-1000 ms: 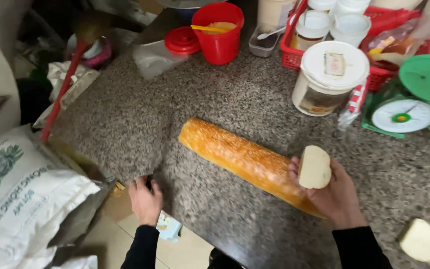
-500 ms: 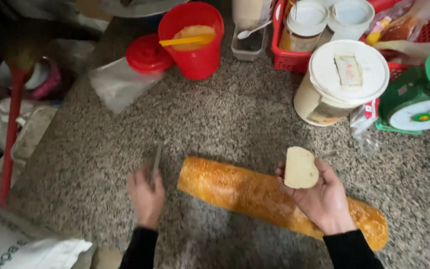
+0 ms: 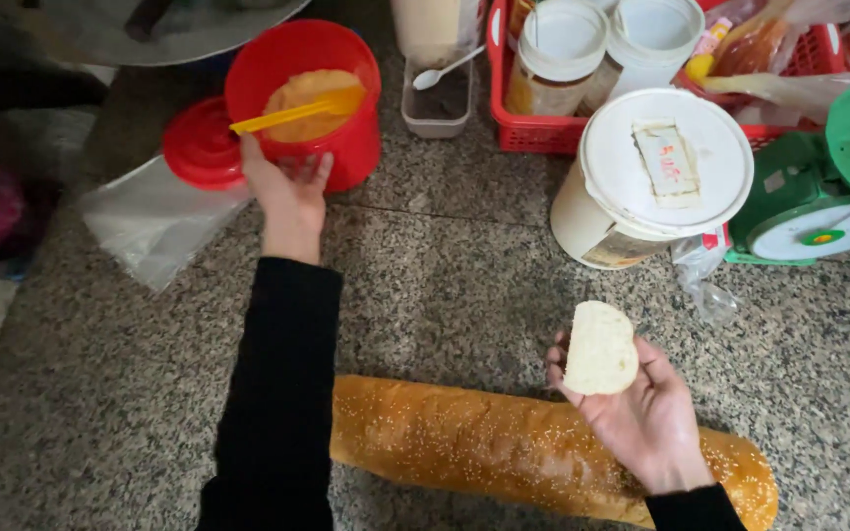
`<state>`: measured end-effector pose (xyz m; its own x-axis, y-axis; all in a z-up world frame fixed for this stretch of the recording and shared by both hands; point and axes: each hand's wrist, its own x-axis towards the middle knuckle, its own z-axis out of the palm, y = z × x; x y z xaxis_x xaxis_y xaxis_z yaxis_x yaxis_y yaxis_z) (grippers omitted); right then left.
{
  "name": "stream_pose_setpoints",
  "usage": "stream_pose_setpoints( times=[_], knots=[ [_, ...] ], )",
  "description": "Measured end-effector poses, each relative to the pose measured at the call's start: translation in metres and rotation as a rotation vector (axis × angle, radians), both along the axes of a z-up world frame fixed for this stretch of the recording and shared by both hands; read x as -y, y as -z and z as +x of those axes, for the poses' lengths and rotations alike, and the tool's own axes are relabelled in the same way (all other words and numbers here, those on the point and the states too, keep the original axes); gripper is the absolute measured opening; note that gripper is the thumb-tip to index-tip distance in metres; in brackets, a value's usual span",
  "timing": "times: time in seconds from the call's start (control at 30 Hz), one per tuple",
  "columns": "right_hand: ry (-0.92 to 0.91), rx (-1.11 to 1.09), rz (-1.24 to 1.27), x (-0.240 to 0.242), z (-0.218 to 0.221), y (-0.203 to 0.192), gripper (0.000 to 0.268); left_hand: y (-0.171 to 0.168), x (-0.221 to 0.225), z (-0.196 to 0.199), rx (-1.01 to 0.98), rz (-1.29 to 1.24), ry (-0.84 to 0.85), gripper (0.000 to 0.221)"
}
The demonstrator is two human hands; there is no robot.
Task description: Slicing a large sesame-seeded loaf of bread on a kitchen counter
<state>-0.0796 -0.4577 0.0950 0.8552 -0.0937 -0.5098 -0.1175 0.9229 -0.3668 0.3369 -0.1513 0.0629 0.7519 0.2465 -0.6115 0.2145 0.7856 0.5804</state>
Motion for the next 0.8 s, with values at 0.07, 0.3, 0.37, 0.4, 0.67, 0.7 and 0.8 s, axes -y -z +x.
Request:
stream_pose_setpoints(
  times=[0.07,0.3,0.37,0.4,0.67,0.7,0.8],
  knots=[
    [0.007,-0.126,-0.043,-0.007,0.002,-0.006,0.068,-0.009,-0.001,-0.008,-0.017,0.033,0.039,0.075],
    [0.000,-0.313,-0.125,-0.019,0.017,-0.017,0.063,0.010,-0.021,-0.031,0.001,0.569,0.017,0.041],
    [-0.005,-0.332,-0.146,-0.018,0.018,-0.012,0.061,-0.013,-0.021,-0.050,0.223,1.080,-0.074,0.045],
    [-0.005,-0.352,-0.165,-0.018,0.020,-0.009,0.059,-0.025,-0.020,-0.058,0.457,1.589,-0.158,0.054],
    [0.008,-0.382,-0.191,-0.018,0.054,-0.005,0.044,-0.028,-0.003,0.064,0.205,2.477,1.027,0.032],
    [-0.018,-0.321,-0.159,-0.017,0.059,-0.004,0.050,-0.016,0.001,0.075,0.125,2.504,1.219,0.039],
    [-0.050,-0.251,-0.174,-0.013,0.076,0.005,0.042,-0.043,0.023,0.069,-0.065,2.286,1.560,0.072]
  ],
)
